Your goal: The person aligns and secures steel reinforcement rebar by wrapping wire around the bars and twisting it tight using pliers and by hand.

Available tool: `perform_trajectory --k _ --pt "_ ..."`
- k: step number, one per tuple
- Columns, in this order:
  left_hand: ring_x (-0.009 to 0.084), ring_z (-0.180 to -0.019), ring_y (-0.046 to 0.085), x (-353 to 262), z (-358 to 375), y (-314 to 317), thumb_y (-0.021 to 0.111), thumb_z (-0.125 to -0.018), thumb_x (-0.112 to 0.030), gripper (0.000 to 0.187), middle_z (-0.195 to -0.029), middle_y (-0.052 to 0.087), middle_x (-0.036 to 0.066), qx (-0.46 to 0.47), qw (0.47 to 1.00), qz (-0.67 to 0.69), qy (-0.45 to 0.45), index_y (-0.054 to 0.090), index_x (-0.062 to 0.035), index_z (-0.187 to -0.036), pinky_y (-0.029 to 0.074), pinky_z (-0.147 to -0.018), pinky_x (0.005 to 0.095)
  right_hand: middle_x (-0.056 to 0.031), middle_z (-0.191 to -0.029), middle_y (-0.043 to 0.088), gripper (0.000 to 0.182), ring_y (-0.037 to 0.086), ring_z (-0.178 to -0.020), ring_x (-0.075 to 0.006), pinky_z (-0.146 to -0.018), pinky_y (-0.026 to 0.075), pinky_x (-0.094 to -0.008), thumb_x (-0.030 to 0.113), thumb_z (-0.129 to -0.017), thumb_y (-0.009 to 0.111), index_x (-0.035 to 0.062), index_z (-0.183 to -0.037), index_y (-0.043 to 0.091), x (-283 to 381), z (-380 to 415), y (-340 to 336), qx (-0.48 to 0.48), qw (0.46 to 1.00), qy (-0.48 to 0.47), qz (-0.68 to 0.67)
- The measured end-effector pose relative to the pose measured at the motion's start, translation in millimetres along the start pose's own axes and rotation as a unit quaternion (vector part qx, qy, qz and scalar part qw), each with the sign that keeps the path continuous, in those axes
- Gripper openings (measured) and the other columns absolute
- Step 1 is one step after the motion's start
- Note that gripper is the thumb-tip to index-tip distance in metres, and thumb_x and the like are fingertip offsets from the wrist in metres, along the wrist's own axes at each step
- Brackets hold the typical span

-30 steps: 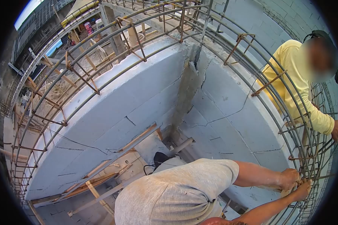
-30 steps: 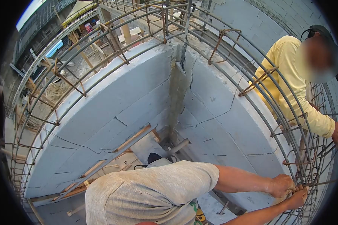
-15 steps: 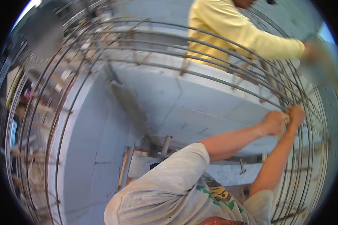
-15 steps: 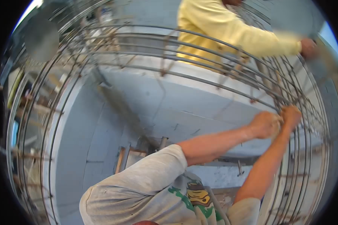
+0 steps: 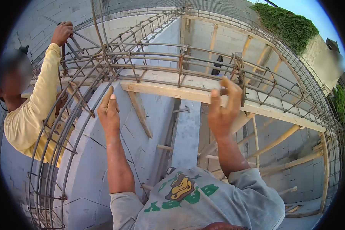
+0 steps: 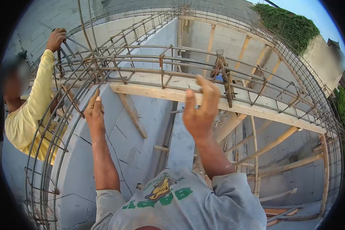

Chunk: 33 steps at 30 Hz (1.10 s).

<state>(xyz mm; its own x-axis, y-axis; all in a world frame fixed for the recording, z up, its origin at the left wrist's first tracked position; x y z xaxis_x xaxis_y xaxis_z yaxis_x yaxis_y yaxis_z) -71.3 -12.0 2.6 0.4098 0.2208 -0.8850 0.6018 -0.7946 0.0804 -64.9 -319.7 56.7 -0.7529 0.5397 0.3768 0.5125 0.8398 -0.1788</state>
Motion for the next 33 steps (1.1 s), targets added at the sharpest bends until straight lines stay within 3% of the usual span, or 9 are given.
perform_trajectory --k 2,4,7,12,14,18,21,27,33 --pt "0.0027 -0.055 0.038 0 3 -6 0.056 -0.097 -0.016 0.037 -0.064 0.047 -0.006 -0.008 1.000 0.006 0.008 0.059 0.0024 -0.129 0.031 -0.049 0.0207 -0.0221 -0.130 0.051 0.046 0.048 -0.113 -0.0392 -0.094 0.041 -0.0465 0.019 -0.091 0.062 -0.0047 -0.129 0.051 -38 15 -61 -0.092 0.966 -0.031 0.238" --pt "0.0030 -0.054 0.037 2 5 0 0.057 -0.096 -0.015 0.037 -0.063 0.046 -0.006 -0.018 0.999 0.039 -0.033 0.059 0.0018 -0.129 0.031 -0.048 0.0208 -0.0323 -0.112 0.054 0.049 0.048 -0.107 -0.0465 -0.090 0.038 -0.0556 0.025 -0.087 0.063 -0.0099 -0.120 0.055 -58 15 -71 -0.078 0.963 0.024 0.258" --pt "0.0032 -0.054 0.039 -1 5 -2 0.058 -0.096 -0.015 0.037 -0.063 0.047 -0.006 -0.021 0.998 0.041 -0.034 0.059 0.0011 -0.130 0.033 -0.048 0.0212 -0.0199 -0.110 0.059 0.034 0.060 -0.098 -0.0349 -0.083 0.049 -0.0441 0.015 -0.089 0.066 -0.0024 -0.116 0.057 -113 35 -66 0.018 0.935 0.070 0.347" --pt "0.0026 -0.055 0.042 -6 3 -16 0.058 -0.096 -0.014 0.037 -0.065 0.049 -0.006 -0.014 0.999 0.023 -0.026 0.059 0.0014 -0.129 0.035 -0.049 0.0208 -0.0073 -0.073 0.061 0.015 0.057 -0.067 -0.0209 -0.069 0.046 -0.0355 0.016 -0.083 0.071 0.0031 -0.089 0.068 -110 -7 -82 -0.001 0.933 0.251 0.257" --pt "0.0021 -0.055 0.041 -8 2 -16 0.058 -0.095 -0.014 0.037 -0.065 0.050 -0.006 -0.018 0.999 0.015 -0.027 0.060 0.0011 -0.129 0.035 -0.049 0.0207 0.0056 -0.069 0.053 0.018 0.046 -0.068 -0.0057 -0.063 0.040 -0.0266 0.021 -0.084 0.072 0.0040 -0.089 0.070 -133 -32 -94 -0.050 0.968 0.229 0.088" --pt "0.0025 -0.057 0.042 -6 4 -10 0.059 -0.094 -0.017 0.037 -0.064 0.052 -0.005 -0.035 0.999 -0.003 -0.011 0.062 0.0008 -0.127 0.037 -0.051 0.0209 -0.0009 -0.081 0.060 0.032 0.052 -0.075 -0.0110 -0.076 0.042 -0.0264 0.030 -0.087 0.072 0.0016 -0.101 0.069 -102 -102 -116 -0.125 0.953 0.274 -0.041" --pt "0.0036 -0.058 0.044 0 2 -6 0.061 -0.093 -0.018 0.038 -0.067 0.057 -0.004 -0.056 0.997 -0.048 0.008 0.063 0.0022 -0.125 0.039 -0.054 0.0223 -0.0040 -0.083 0.061 0.035 0.053 -0.076 -0.0131 -0.075 0.042 -0.0278 0.033 -0.088 0.070 0.0009 -0.101 0.069 -56 -125 -104 -0.149 0.972 0.137 -0.118" --pt "0.0048 -0.061 0.047 -16 0 -10 0.061 -0.092 -0.017 0.037 -0.070 0.061 -0.002 -0.062 0.995 -0.079 -0.017 0.064 0.0008 -0.124 0.042 -0.058 0.0228 -0.0146 -0.094 0.068 0.034 0.063 -0.084 -0.0185 -0.078 0.049 -0.0335 0.029 -0.093 0.061 -0.0040 -0.102 0.066 -2 -107 -48 -0.012 0.938 0.140 -0.318" --pt "0.0091 -0.068 0.058 -33 -1 -19 0.060 -0.091 -0.019 0.035 -0.079 0.069 0.006 -0.047 0.981 -0.189 -0.021 0.066 -0.0007 -0.121 0.048 -0.067 0.0264 -0.0139 -0.084 0.068 0.041 0.068 -0.074 -0.0200 -0.066 0.055 -0.0315 0.032 -0.085 0.069 -0.0069 -0.097 0.066 36 -15 72 0.396 0.714 0.351 -0.460"
Point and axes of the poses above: each hand's wrist, its own z-axis away from the middle knuckle, its own y-axis out of the palm, x = y × z, the point moved 3 cm from there along -z, towards the middle knuckle
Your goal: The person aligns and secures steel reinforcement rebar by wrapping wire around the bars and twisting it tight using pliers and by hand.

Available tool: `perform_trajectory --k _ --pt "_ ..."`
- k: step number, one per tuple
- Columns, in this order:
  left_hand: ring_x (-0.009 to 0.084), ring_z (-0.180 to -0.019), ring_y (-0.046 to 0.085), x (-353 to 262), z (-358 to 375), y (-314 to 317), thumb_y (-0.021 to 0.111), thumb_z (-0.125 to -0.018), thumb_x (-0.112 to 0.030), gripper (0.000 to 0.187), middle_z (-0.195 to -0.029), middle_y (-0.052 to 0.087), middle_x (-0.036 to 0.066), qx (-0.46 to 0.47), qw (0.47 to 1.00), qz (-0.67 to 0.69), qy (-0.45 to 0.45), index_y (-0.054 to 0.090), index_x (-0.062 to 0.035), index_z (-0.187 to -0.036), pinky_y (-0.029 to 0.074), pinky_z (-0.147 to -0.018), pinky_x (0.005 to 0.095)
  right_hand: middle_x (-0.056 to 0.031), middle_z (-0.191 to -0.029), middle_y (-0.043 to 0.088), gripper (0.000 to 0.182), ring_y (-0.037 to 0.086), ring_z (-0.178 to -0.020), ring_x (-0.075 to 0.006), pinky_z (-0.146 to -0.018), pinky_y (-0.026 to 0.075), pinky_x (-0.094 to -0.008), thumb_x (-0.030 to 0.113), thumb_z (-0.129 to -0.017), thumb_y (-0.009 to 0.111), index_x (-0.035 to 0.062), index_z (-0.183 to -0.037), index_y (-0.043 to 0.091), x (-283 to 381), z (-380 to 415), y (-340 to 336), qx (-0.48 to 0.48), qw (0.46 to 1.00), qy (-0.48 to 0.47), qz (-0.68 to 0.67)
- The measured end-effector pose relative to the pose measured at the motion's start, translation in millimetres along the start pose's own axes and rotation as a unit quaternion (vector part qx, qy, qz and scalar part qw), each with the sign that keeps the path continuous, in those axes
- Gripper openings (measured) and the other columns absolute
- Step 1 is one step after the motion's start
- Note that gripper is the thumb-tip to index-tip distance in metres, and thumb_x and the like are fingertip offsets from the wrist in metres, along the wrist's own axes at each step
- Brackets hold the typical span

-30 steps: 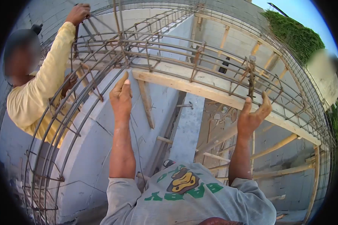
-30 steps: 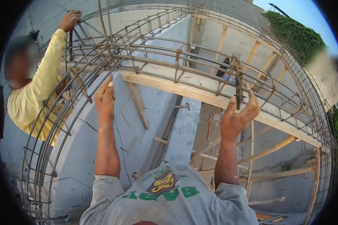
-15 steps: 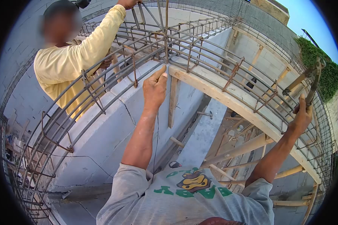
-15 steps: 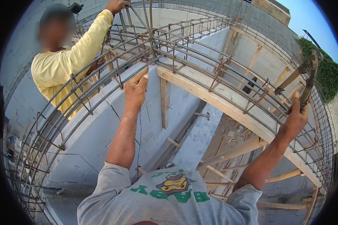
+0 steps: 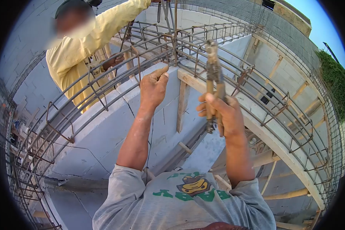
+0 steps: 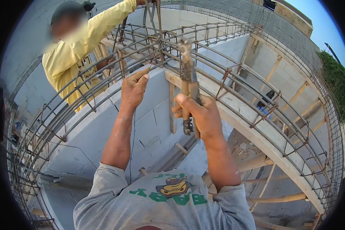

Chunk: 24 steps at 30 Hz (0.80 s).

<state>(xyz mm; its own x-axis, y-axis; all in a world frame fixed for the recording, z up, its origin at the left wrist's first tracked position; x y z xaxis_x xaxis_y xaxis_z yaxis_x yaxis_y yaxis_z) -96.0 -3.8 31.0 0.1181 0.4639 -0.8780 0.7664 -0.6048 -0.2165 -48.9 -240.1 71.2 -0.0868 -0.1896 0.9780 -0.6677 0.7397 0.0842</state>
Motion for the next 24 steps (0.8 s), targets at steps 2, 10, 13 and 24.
perform_trajectory --k 2,10,13,24 --pt "0.0161 -0.076 0.065 -11 4 -5 0.059 -0.091 -0.019 0.035 -0.089 0.072 0.012 -0.010 0.997 -0.069 0.031 0.066 -0.0016 -0.120 0.050 -0.073 0.0298 -0.0114 -0.083 0.066 0.038 0.067 -0.074 -0.0191 -0.067 0.054 -0.0305 0.028 -0.083 0.070 -0.0061 -0.100 0.065 -43 -39 11 0.006 0.999 0.052 0.001" --pt "0.0178 -0.078 0.066 -21 6 -7 0.059 -0.091 -0.020 0.035 -0.090 0.072 0.017 -0.014 0.981 -0.171 0.094 0.066 -0.0029 -0.121 0.050 -0.075 0.0312 -0.0044 -0.092 0.065 0.030 0.059 -0.082 -0.0139 -0.071 0.047 -0.0285 0.017 -0.080 0.069 0.0044 -0.107 0.066 -75 -125 31 0.026 0.996 0.046 0.067" --pt "0.0233 -0.082 0.069 -27 10 -8 0.059 -0.092 -0.021 0.034 -0.092 0.071 0.019 -0.009 0.975 -0.201 0.097 0.066 -0.0029 -0.120 0.051 -0.076 0.0329 -0.0042 -0.092 0.065 0.026 0.059 -0.082 -0.0138 -0.071 0.046 -0.0282 0.017 -0.080 0.069 0.0052 -0.103 0.067 -69 -135 33 0.033 0.991 0.077 0.100" --pt "0.0284 -0.075 0.069 -27 15 1 0.058 -0.092 -0.020 0.033 -0.090 0.070 0.020 -0.003 0.959 -0.263 0.106 0.066 -0.0050 -0.120 0.052 -0.070 0.0364 -0.0124 -0.080 0.067 0.032 0.064 -0.065 -0.0189 -0.060 0.051 -0.0307 0.027 -0.087 0.068 -0.0034 -0.094 0.064 -57 -142 35 0.049 0.985 0.066 0.150"
Point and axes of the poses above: each hand's wrist, its own z-axis away from the middle knuckle, its own y-axis out of the palm, x = y × z, the point moved 3 cm from there along -z, towards the middle knuckle
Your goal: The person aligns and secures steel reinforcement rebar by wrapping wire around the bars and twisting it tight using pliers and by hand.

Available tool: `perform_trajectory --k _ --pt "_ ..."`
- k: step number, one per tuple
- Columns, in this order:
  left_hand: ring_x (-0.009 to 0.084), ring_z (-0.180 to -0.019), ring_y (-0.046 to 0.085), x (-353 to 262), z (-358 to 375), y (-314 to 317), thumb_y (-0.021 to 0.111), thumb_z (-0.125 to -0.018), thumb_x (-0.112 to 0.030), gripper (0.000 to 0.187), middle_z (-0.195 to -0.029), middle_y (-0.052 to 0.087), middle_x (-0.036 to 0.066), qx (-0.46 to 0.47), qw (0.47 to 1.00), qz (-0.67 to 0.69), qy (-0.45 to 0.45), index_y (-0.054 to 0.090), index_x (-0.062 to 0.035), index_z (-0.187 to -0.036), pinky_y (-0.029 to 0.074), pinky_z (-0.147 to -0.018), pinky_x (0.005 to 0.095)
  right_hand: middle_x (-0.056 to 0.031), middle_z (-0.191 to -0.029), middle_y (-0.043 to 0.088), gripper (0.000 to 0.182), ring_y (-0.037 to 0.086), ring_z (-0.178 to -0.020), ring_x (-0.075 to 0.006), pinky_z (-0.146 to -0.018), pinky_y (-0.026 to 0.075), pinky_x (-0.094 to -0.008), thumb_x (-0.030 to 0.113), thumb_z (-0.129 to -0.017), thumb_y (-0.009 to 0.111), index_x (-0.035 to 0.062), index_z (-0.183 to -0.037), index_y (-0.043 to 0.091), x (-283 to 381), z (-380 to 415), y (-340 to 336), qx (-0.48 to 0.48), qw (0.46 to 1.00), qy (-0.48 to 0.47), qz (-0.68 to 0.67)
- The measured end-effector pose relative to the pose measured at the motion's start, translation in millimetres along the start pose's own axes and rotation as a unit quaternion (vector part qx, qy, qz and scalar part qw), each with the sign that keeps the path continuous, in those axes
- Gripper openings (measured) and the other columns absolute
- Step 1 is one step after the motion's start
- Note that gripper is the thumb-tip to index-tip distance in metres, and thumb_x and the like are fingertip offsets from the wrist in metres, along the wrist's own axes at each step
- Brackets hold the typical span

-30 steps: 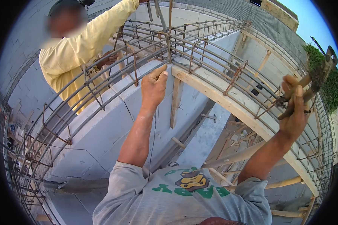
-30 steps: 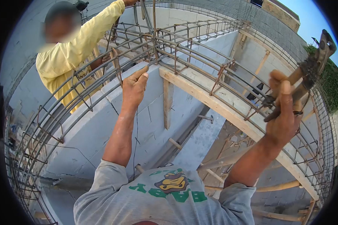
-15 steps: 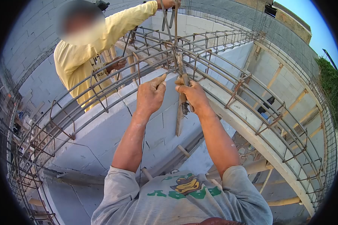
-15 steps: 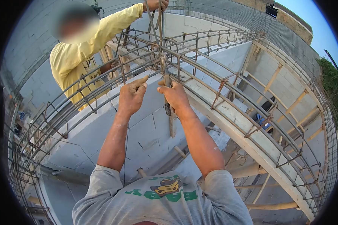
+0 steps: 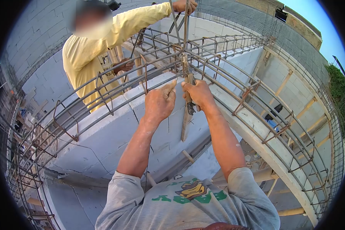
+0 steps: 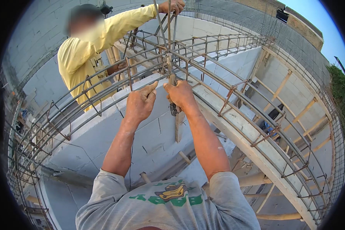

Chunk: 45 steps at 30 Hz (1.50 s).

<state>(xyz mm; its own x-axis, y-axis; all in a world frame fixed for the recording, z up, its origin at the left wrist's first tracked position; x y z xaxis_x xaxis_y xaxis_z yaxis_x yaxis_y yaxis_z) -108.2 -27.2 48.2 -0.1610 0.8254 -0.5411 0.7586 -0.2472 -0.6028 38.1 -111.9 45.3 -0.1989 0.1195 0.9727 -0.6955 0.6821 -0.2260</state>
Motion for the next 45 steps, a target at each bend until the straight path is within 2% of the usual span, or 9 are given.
perform_trajectory --k 3,9,13,22,25,29,32,41,45 --pt "0.0280 -0.060 0.066 19 3 12 0.060 -0.091 -0.021 0.032 -0.070 0.069 0.014 -0.032 0.995 0.092 0.021 0.068 -0.0068 -0.118 0.050 -0.059 0.0405 -0.0154 -0.081 0.067 0.036 0.066 -0.065 -0.0216 -0.061 0.055 -0.0324 0.033 -0.091 0.065 -0.0025 -0.086 0.061 -6 -2 2 0.039 0.989 0.008 -0.141" --pt "0.0172 -0.092 0.066 53 -4 35 0.062 -0.094 -0.031 0.044 -0.102 0.071 0.011 0.034 0.967 0.237 -0.084 0.062 -0.0031 -0.127 0.051 -0.077 0.0309 -0.0186 -0.083 0.068 0.048 0.067 -0.066 -0.0246 -0.062 0.057 -0.0338 0.047 -0.096 0.053 0.0126 -0.064 0.046 -31 -8 22 0.187 0.857 -0.059 -0.477" --pt "0.0264 -0.115 0.058 48 -29 28 0.060 -0.092 -0.049 0.069 -0.124 0.061 0.013 0.050 0.911 0.381 -0.151 0.048 -0.0018 -0.140 0.048 -0.089 0.0367 -0.0149 -0.077 0.068 0.054 0.068 -0.063 -0.0225 -0.056 0.058 -0.0324 0.056 -0.097 0.046 0.0166 -0.060 0.042 -43 -9 37 0.195 0.804 -0.051 -0.560" --pt "0.0233 -0.086 0.066 7 -91 71 0.059 -0.093 -0.044 0.055 -0.101 0.067 0.020 0.216 0.838 0.443 -0.236 0.059 0.0061 -0.115 0.056 -0.074 0.0343 -0.0146 -0.075 0.068 0.055 0.069 -0.059 -0.0235 -0.052 0.060 -0.0326 0.062 -0.090 0.052 0.0122 -0.068 0.050 -62 -13 57 0.270 0.684 -0.049 -0.676" --pt "0.0223 -0.081 0.066 16 -99 80 0.058 -0.091 -0.023 0.039 -0.095 0.067 0.014 0.253 0.784 0.507 -0.253 0.056 0.0047 -0.119 0.057 -0.069 0.0345 -0.0130 -0.072 0.066 0.058 0.067 -0.054 -0.0237 -0.048 0.058 -0.0354 0.064 -0.085 0.060 0.0064 -0.089 0.056 -62 -6 48 0.235 0.754 -0.018 -0.613" --pt "0.0212 -0.065 0.064 25 -105 76 0.056 -0.088 -0.017 0.030 -0.083 0.063 0.011 0.248 0.818 0.462 -0.237 0.059 0.0047 -0.109 0.055 -0.059 0.0360 -0.0074 -0.079 0.063 0.060 0.066 -0.063 -0.0207 -0.054 0.057 -0.0371 0.054 -0.085 0.068 0.0012 -0.109 0.055 -58 16 37 0.154 0.931 0.039 -0.329" --pt "0.0225 -0.057 0.062 15 -104 67 0.054 -0.085 -0.014 0.021 -0.074 0.061 0.011 0.222 0.865 0.374 -0.249 0.062 0.0047 -0.091 0.052 -0.053 0.0374 -0.0055 -0.089 0.060 0.049 0.065 -0.078 -0.0182 -0.064 0.057 -0.0367 0.041 -0.087 0.069 0.0013 -0.111 0.054 -30 46 33 0.067 0.965 -0.004 -0.255" --pt "0.0247 -0.063 0.064 -3 -117 50 0.057 -0.089 -0.046 0.050 -0.069 0.059 0.012 0.223 0.953 0.062 -0.196 0.064 0.0030 -0.081 0.048 -0.057 0.0375 -0.0132 -0.100 0.062 0.037 0.066 -0.085 -0.0246 -0.074 0.058 -0.0435 0.027 -0.089 0.058 -0.0007 -0.113 0.054 -11 45 28 0.201 0.922 0.073 -0.323" --pt "0.0247 -0.094 0.065 -19 -104 27 0.055 -0.088 -0.061 0.064 -0.091 0.066 0.016 0.231 0.945 0.093 -0.211 0.066 0.0018 -0.095 0.050 -0.080 0.0384 -0.0175 -0.103 0.063 0.051 0.066 -0.090 -0.0282 -0.077 0.059 -0.0421 0.030 -0.085 0.058 -0.0075 -0.119 0.053 -20 44 32 0.288 0.805 -0.001 -0.519"
Point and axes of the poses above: each hand's wrist, its own z-axis away from the middle knuckle, its own y-axis out of the palm, x = y × z, the point moved 3 cm from there along -z, towards the middle knuckle
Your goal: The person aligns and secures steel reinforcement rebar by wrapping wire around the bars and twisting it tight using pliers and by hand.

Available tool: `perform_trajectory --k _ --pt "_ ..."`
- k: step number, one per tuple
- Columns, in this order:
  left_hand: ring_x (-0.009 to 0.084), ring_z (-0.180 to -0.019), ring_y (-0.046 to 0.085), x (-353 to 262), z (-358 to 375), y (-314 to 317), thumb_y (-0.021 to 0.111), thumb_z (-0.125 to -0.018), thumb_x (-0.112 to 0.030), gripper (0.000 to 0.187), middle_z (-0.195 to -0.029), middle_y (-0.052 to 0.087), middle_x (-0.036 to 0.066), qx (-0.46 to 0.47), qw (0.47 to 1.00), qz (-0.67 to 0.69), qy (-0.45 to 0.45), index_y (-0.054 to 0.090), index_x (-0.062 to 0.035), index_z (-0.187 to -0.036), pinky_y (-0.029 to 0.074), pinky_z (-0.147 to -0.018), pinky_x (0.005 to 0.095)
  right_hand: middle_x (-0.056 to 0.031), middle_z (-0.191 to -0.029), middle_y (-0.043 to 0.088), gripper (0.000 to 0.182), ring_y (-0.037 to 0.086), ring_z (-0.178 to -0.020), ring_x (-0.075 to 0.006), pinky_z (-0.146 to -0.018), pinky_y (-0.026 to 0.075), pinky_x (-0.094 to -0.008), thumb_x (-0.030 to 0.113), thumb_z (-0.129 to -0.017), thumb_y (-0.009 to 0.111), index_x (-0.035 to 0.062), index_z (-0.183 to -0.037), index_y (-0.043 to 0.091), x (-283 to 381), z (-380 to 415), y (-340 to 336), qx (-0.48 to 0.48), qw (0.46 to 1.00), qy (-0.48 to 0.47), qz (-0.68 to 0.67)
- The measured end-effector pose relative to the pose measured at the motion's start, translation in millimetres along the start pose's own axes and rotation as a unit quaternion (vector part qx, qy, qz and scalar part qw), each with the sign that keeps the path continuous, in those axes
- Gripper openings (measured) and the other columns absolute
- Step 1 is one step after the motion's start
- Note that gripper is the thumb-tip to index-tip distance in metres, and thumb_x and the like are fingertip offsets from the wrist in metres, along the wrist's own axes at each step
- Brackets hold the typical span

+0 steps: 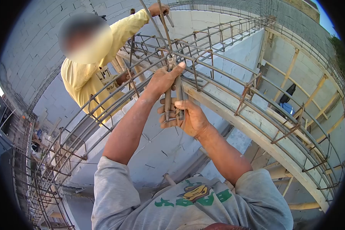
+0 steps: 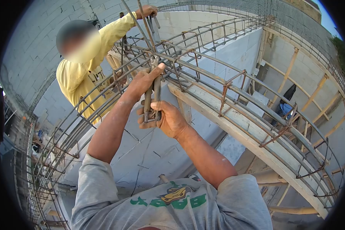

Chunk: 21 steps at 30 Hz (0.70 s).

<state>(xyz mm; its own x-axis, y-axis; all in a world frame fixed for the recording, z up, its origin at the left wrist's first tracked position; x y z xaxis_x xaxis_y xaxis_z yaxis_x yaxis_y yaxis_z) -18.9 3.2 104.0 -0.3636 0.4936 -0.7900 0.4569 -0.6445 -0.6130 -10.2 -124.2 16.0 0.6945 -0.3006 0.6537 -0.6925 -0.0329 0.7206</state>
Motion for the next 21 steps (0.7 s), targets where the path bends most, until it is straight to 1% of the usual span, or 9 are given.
perform_trajectory --k 4,7,9,11,14,16,19,20,21 --pt "0.0240 -0.088 0.065 33 -19 21 0.058 -0.092 -0.046 0.054 -0.092 0.066 0.015 0.101 0.920 0.379 0.004 0.060 0.0042 -0.111 0.054 -0.079 0.0366 -0.0233 -0.116 0.062 0.065 0.066 -0.100 -0.0349 -0.088 0.056 -0.0451 0.032 -0.084 0.056 -0.0105 -0.132 0.046 -20 -12 -11 0.126 0.975 -0.019 -0.182" --pt "0.0281 -0.088 0.067 38 -30 35 0.054 -0.094 -0.030 0.049 -0.097 0.066 0.016 0.224 0.811 0.539 0.036 0.052 0.0088 -0.123 0.055 -0.080 0.0402 -0.0271 -0.123 0.059 0.072 0.065 -0.105 -0.0373 -0.091 0.055 -0.0453 0.038 -0.086 0.056 -0.0116 -0.136 0.042 -27 -14 -19 0.139 0.970 -0.012 -0.200" --pt "0.0276 -0.078 0.067 48 -37 30 0.052 -0.093 -0.025 0.041 -0.091 0.066 0.014 0.282 0.792 0.540 0.044 0.054 0.0066 -0.119 0.056 -0.070 0.0390 -0.0292 -0.127 0.056 0.074 0.063 -0.109 -0.0381 -0.091 0.055 -0.0456 0.043 -0.089 0.055 -0.0117 -0.137 0.040 -33 -12 -30 0.132 0.979 0.047 -0.148" --pt "0.0264 -0.073 0.067 51 -41 20 0.051 -0.094 -0.025 0.036 -0.088 0.066 0.014 0.310 0.794 0.522 0.027 0.055 0.0044 -0.114 0.056 -0.065 0.0386 -0.0305 -0.131 0.052 0.075 0.062 -0.112 -0.0386 -0.091 0.055 -0.0462 0.046 -0.091 0.054 -0.0111 -0.137 0.040 -35 -3 -50 0.127 0.979 0.154 -0.047" --pt "0.0240 -0.064 0.067 23 -24 4 0.049 -0.093 -0.021 0.024 -0.078 0.065 0.012 0.164 0.930 0.327 -0.044 0.058 0.0007 -0.100 0.054 -0.060 0.0372 -0.0269 -0.128 0.055 0.074 0.061 -0.113 -0.0344 -0.094 0.052 -0.0461 0.050 -0.094 0.054 -0.0086 -0.137 0.041 -13 20 -50 -0.033 0.987 0.117 0.109" --pt "0.0250 -0.064 0.069 5 -17 2 0.049 -0.091 -0.020 0.025 -0.080 0.068 0.015 0.083 0.979 0.175 -0.061 0.061 0.0016 -0.087 0.054 -0.058 0.0379 -0.0212 -0.122 0.059 0.070 0.060 -0.111 -0.0299 -0.095 0.051 -0.0444 0.048 -0.093 0.056 -0.0070 -0.135 0.044 2 23 -38 -0.067 0.993 0.056 0.080" --pt "0.0262 -0.064 0.070 -5 -18 1 0.049 -0.089 -0.018 0.027 -0.088 0.068 0.021 0.083 0.996 -0.041 0.007 0.061 0.0064 -0.091 0.054 -0.057 0.0374 -0.0126 -0.112 0.061 0.058 0.058 -0.108 -0.0238 -0.093 0.050 -0.0426 0.042 -0.092 0.059 -0.0034 -0.127 0.049 19 22 -4 -0.096 0.968 0.049 0.226" --pt "0.0293 -0.080 0.072 -7 -17 4 0.046 -0.087 -0.023 0.037 -0.095 0.069 0.026 0.060 0.994 -0.083 -0.039 0.066 0.0048 -0.071 0.056 -0.070 0.0404 -0.0098 -0.109 0.061 0.053 0.057 -0.106 -0.0218 -0.092 0.049 -0.0421 0.040 -0.092 0.060 -0.0020 -0.124 0.052 18 16 5 -0.101 0.946 0.057 0.301" --pt "0.0306 -0.086 0.071 -10 -14 7 0.046 -0.087 -0.024 0.038 -0.097 0.069 0.026 0.013 0.987 -0.162 -0.016 0.066 0.0063 -0.077 0.055 -0.075 0.0413 -0.0092 -0.106 0.061 0.049 0.058 -0.102 -0.0216 -0.089 0.050 -0.0421 0.037 -0.091 0.061 -0.0010 -0.120 0.053 14 8 6 -0.121 0.942 0.068 0.306"
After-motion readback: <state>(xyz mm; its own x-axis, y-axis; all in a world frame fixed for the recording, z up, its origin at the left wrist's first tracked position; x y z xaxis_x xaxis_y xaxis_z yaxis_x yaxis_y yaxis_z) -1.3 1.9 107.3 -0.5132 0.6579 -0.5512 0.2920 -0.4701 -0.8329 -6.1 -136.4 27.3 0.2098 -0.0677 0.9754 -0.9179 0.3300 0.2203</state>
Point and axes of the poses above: each hand's wrist, its own z-axis away from the middle knuckle, its own y-axis out of the palm, x = y × z, the point moved 3 cm from there along -z, towards the middle knuckle
